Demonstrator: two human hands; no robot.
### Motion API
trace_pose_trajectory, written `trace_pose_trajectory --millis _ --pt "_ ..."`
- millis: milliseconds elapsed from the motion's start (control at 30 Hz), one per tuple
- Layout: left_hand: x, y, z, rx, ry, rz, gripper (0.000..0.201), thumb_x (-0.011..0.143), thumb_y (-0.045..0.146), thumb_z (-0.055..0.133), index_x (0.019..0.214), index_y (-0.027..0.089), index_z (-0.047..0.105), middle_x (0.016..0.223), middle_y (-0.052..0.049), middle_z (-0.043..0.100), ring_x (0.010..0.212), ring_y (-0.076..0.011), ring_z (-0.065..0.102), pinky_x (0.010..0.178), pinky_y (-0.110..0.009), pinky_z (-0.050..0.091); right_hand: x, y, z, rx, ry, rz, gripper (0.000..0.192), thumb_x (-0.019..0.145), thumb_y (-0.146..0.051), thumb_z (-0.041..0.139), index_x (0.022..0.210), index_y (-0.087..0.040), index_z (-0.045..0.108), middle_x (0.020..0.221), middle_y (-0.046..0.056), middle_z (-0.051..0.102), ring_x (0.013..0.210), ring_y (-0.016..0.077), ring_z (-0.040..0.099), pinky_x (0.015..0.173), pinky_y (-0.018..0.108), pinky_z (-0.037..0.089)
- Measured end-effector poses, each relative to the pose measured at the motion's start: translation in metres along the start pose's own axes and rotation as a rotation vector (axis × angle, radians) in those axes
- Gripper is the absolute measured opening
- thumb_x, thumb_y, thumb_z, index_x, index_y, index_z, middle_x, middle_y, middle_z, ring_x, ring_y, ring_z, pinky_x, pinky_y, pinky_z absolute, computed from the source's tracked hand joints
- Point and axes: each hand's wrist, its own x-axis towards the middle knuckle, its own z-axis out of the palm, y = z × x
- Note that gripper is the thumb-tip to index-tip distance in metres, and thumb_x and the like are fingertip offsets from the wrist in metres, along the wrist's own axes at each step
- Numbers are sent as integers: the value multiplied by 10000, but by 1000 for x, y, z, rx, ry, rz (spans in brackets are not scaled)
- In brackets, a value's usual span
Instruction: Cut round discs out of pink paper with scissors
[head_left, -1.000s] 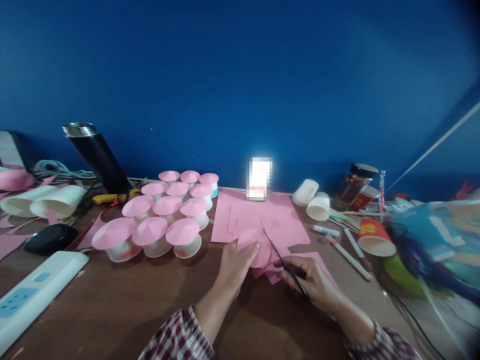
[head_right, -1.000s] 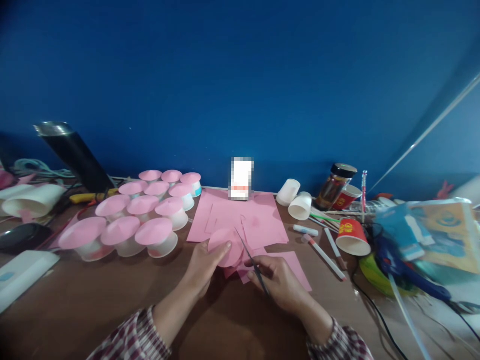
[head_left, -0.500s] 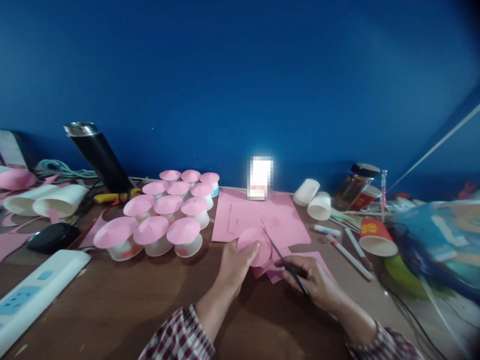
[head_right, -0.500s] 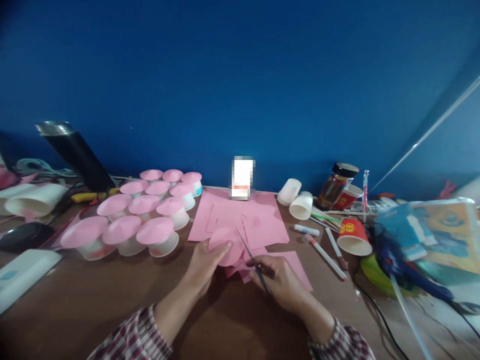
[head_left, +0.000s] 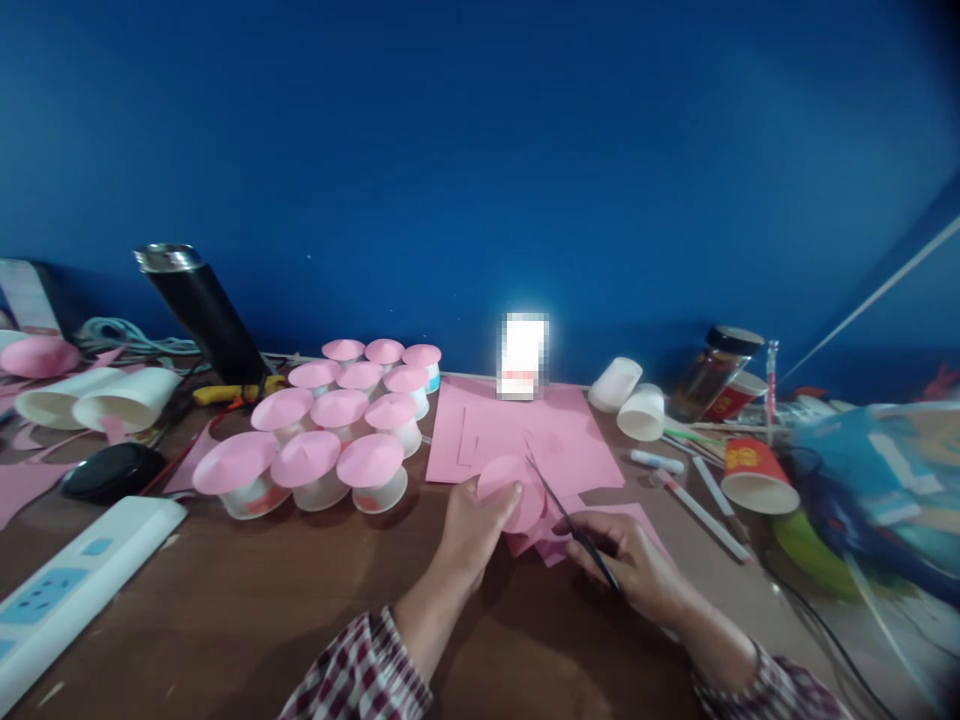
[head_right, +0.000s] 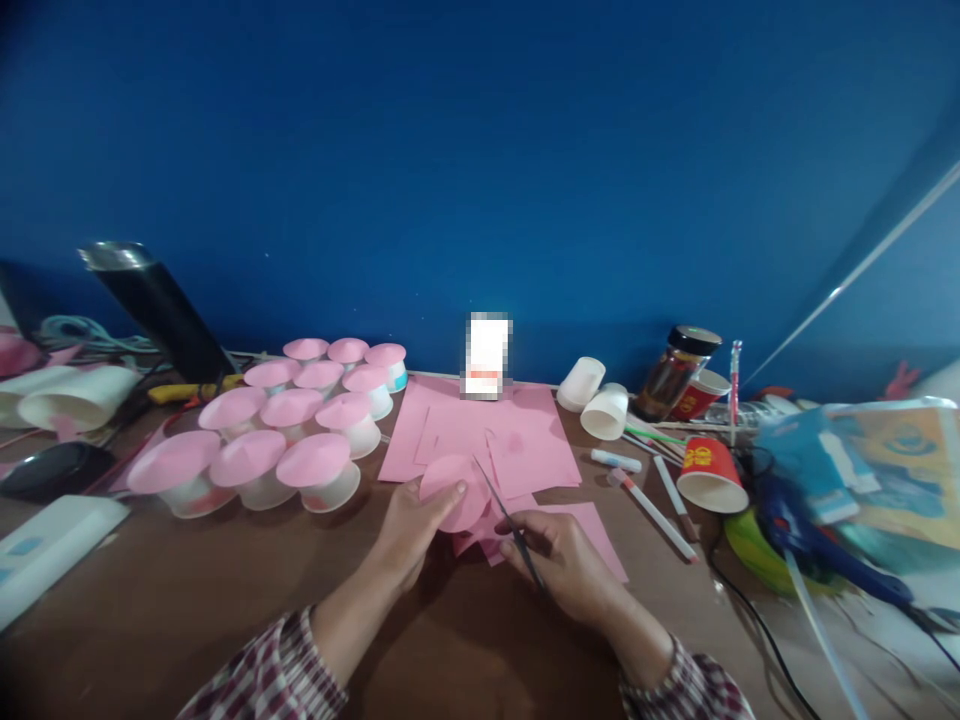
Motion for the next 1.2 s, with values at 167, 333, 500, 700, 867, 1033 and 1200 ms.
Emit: trace_pose_trajectory --millis 167,333,500,700,867,1033,1200 --pt "1 0 0 -16 -4 -6 309 691 336 704 869 83 702 792 -109 711 741 -219 648 658 -299 506 0 -2 2 19 18 19 355 788 -418 637 967 -112 659 511 -48 445 457 88 394 426 198 327" --pt "1 -1 -2 -36 6 14 309 705 349 695 872 89 695 830 -113 711 760 -211 641 679 -297 499 3 -1 3 44 53 33 406 787 -455 626 996 -108 638 507 -45 473 443 92 436 418 199 329" --pt "2 -1 -1 -220 26 -23 280 701 330 703 851 95 682 761 -82 701 728 -183 643 695 -285 494 8 3 3 174 166 -7 505 764 -534 613 1045 -114 615 529 -45 469 443 102 449 414 209 352" --pt "4 5 1 -543 32 -180 187 663 263 732 738 139 614 730 -31 685 681 -165 656 675 -290 521 11 9 2 122 303 -84 521 759 -495 642 1138 -142 581 755 39 597 677 171 572 603 272 485" --pt "5 7 -1 -578 79 -224 184 657 240 724 758 141 607 750 -35 683 683 -162 654 677 -295 532 15 24 -2 -15 431 -144 475 807 -427 607 1186 -148 547 805 42 621 716 179 586 616 262 484" --pt "5 7 0 -585 107 -245 181 636 207 737 722 145 591 706 -11 660 646 -138 635 667 -288 529 10 15 0 -42 374 -203 404 829 -345 581 1178 -172 477 765 12 597 671 157 567 604 252 462" --pt "6 9 -1 -598 168 -241 214 584 156 769 669 147 572 625 34 617 570 -95 586 639 -266 507 1 -3 7 -109 253 -210 355 727 -262 680 980 -203 437 712 -3 615 615 156 576 559 240 452"
